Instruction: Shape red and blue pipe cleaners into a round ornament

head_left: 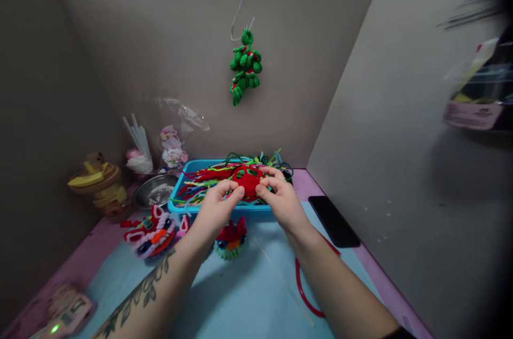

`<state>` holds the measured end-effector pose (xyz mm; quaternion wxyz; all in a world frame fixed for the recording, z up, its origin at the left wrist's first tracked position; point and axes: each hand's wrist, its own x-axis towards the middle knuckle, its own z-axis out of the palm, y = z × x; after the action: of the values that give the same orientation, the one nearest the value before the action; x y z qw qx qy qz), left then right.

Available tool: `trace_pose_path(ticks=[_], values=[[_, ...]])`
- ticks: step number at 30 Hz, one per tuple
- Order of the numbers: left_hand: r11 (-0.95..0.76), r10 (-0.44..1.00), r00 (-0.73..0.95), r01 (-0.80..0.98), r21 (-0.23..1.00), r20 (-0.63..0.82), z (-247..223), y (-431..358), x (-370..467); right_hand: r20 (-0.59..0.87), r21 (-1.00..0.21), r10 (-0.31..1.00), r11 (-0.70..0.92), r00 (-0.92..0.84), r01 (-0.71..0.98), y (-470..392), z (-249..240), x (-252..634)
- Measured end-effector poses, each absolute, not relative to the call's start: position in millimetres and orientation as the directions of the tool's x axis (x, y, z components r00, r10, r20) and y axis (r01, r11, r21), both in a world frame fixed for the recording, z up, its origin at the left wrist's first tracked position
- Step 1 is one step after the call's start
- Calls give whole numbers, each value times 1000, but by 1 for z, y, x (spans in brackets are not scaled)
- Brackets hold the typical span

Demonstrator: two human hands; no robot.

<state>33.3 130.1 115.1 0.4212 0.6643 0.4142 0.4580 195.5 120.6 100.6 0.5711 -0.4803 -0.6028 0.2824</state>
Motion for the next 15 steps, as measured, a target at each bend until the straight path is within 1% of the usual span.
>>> trace_pose_path(ticks=[4,6,9,12,15], values=[[-220,953,225,55,974,202,114,131,34,409,-889,908,374,89,265,120,104,194],[-210,958,202,9,978,204,110,131,35,390,-905,918,369,67,212,119,103,190],[-225,958,172,-34,974,228,102,130,39,346,-936,932,336,104,103,118,100,184],[-239,956,162,-53,970,245,96,127,43,364,-931,917,353,164,92,115,96,180],[-297,946,136,0,955,295,97,124,44,427,-903,889,409,167,129,114,95,180]])
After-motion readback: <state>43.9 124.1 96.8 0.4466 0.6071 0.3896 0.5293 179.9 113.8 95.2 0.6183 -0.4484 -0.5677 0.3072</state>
